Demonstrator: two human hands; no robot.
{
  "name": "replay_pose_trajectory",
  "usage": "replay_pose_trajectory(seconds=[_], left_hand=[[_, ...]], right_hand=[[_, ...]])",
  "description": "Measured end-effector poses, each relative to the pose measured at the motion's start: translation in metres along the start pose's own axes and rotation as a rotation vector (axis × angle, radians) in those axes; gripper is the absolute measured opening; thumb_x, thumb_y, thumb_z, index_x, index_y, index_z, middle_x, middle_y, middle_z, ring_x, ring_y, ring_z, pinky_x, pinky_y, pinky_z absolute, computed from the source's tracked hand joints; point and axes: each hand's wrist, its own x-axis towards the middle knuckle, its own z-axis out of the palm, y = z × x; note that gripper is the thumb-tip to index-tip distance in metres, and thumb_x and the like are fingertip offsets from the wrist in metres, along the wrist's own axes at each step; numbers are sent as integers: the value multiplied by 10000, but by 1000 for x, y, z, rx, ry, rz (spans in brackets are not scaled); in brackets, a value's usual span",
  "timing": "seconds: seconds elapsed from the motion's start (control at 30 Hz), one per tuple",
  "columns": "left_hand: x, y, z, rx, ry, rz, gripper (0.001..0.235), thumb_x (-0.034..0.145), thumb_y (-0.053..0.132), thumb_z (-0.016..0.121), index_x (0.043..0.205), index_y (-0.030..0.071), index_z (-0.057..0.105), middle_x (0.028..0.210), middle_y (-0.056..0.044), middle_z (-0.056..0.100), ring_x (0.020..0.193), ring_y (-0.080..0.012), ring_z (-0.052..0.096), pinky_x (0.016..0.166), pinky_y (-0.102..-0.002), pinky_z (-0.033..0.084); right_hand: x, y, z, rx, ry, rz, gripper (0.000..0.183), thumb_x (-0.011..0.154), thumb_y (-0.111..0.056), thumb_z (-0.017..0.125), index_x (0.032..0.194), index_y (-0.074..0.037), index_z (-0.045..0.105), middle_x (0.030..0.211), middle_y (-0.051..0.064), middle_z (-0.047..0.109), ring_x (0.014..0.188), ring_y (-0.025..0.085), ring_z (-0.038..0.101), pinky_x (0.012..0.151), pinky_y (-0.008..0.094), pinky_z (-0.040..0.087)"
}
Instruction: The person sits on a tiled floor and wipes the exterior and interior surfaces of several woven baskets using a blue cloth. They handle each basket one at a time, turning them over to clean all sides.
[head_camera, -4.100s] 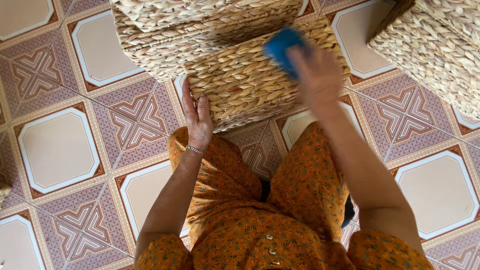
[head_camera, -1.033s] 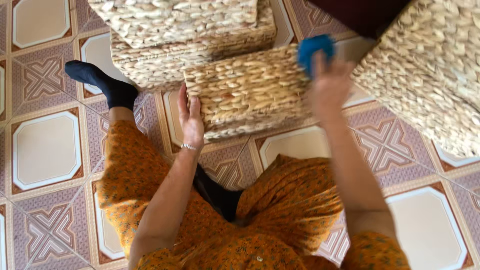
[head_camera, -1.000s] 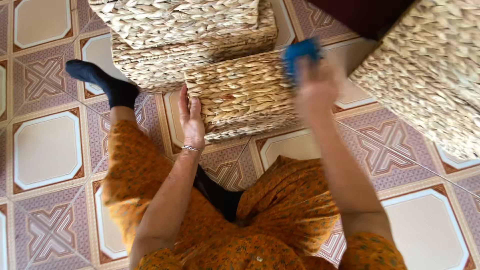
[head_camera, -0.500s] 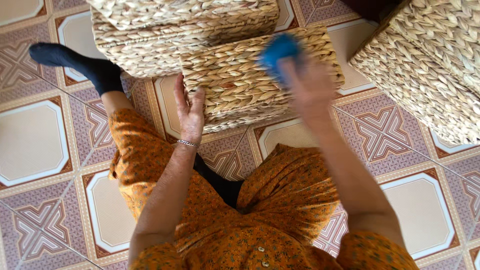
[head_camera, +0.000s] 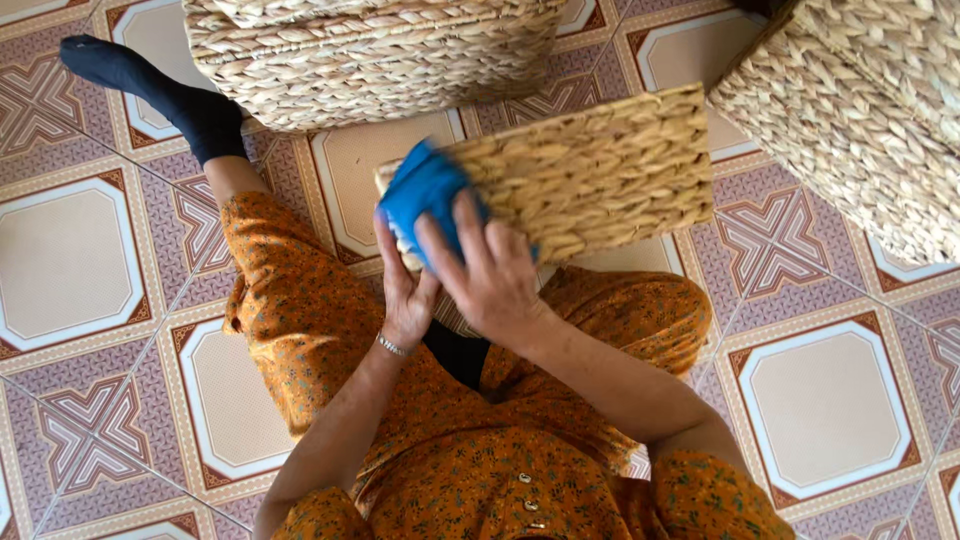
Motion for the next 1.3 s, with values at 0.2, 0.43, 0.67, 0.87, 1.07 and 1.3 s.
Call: replay_pose_trajectory(seconds=[0.2, 0.43, 0.67, 0.87, 1.07, 1.3], left_hand=[[-28, -8, 5, 242, -34, 153, 962, 1019, 108, 692, 1689, 100, 2, 1705, -197, 254, 1559, -303, 315, 1297, -437, 293], [-12, 5, -9, 145, 30, 2, 1072, 922, 538, 678, 1679, 69, 80, 1728, -186, 180, 1568, -309, 261, 1256, -431, 290], [24, 13, -19, -197, 92, -419, 1172, 805, 775, 669, 1654, 81, 255, 1679, -194, 344, 1448, -261, 448, 1195, -408, 358], [8, 11, -58, -30, -19, -168, 810, 817, 434, 762, 1451, 21, 473, 1273, -173, 497, 924, -232, 454, 888, -444, 391], [26, -37, -59, -95, 120, -259, 720, 874, 279, 652, 1528, 73, 429, 1471, -118, 445, 1349, -263, 461, 1130, -469, 381], [41, -82, -36, 152, 454, -121, 520, 1092, 464, 397, 1458, 105, 484, 1557, -118, 457, 1483, -259, 364, 1253, -435, 249]], right_hand=[[-41, 83, -49, -67, -227, 107, 381, 958, -15, 674, 1324, -105, 616, 1239, 192, 631, 1014, 366, 633, 785, 495, 521], [-143, 204, -73, 541, 265, 990, 495, 1052, 76, 651, 1524, -56, 577, 1439, 111, 655, 1281, 225, 638, 1142, 315, 498], [-173, 218, -68, 741, 170, 1113, 517, 990, 71, 651, 1495, -4, 568, 1371, 61, 650, 1223, 148, 612, 1104, 278, 477], [-164, 205, -37, 969, 207, 1175, 517, 950, 86, 626, 1457, -2, 572, 1294, 43, 654, 1171, 147, 620, 1062, 287, 500], [-142, 193, 8, 905, 247, 1285, 515, 961, 59, 605, 1465, -42, 567, 1248, 95, 650, 1028, 196, 668, 922, 335, 556], [-125, 116, 4, -79, -216, 484, 637, 849, 86, 623, 1447, -130, 579, 1451, 294, 560, 1116, 418, 581, 925, 555, 522]])
